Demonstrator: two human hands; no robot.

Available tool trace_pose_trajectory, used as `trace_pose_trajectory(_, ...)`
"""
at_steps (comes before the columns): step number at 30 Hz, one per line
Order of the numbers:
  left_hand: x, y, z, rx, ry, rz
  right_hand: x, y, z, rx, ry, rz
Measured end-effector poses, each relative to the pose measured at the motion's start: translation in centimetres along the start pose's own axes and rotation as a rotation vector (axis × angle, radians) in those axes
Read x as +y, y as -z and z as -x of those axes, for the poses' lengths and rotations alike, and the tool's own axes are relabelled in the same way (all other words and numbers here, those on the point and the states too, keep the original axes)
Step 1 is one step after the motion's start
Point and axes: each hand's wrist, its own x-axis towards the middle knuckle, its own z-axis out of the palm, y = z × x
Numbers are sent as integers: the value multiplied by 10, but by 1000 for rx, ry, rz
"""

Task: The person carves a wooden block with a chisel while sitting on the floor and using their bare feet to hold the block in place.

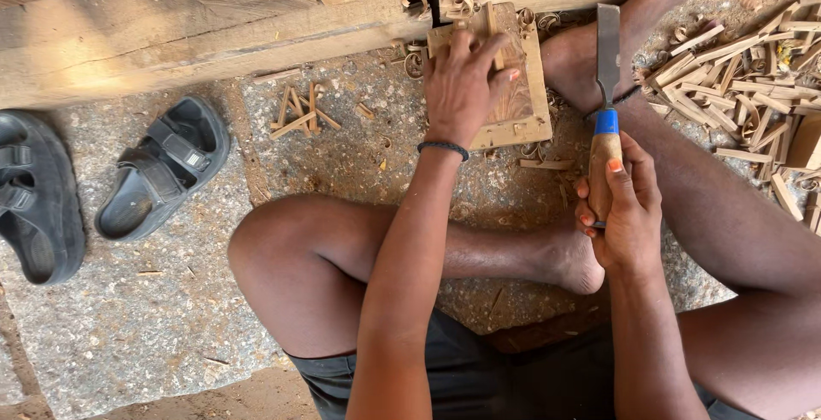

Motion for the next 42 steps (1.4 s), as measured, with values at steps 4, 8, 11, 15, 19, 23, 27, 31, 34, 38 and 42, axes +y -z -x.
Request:
trace_pose_trajectory(4,-11,-8,3,35,17,99,-3,3,0,19,10,21)
trace_pose_trajectory(8,-16,-7,4,5,39,179,-9,3,3,25,32,69)
trace_pose_trajectory(11,-12,3,1,117,-41,166,-16,1,13,44,-7,262)
trace_pose_trajectory(15,-4,23,1,338,-130,205,-8,-4,39,13,37,404)
trace_pose_trajectory(19,24,34,6,236,-326,523,11,-19,54,-31,-114,318)
trace_pose_trajectory(23,66,28,16,49,-547,628,19,-33,61,-116,-122,310)
trace_pose_trajectory(27,81,19,29,-177,-524,492,21,-41,62,-112,-193,231)
trace_pose_trajectory(31,77,12,29,-272,-521,431,25,-41,62,-127,-152,223)
trace_pose_trajectory(34,72,16,26,-154,-531,473,25,-43,60,-144,-139,214)
trace_pose_trajectory(38,67,20,30,-97,-474,511,26,-47,57,-143,-164,228)
trace_pose_trajectory(42,64,12,30,-131,-436,510,27,-46,55,-144,-183,315)
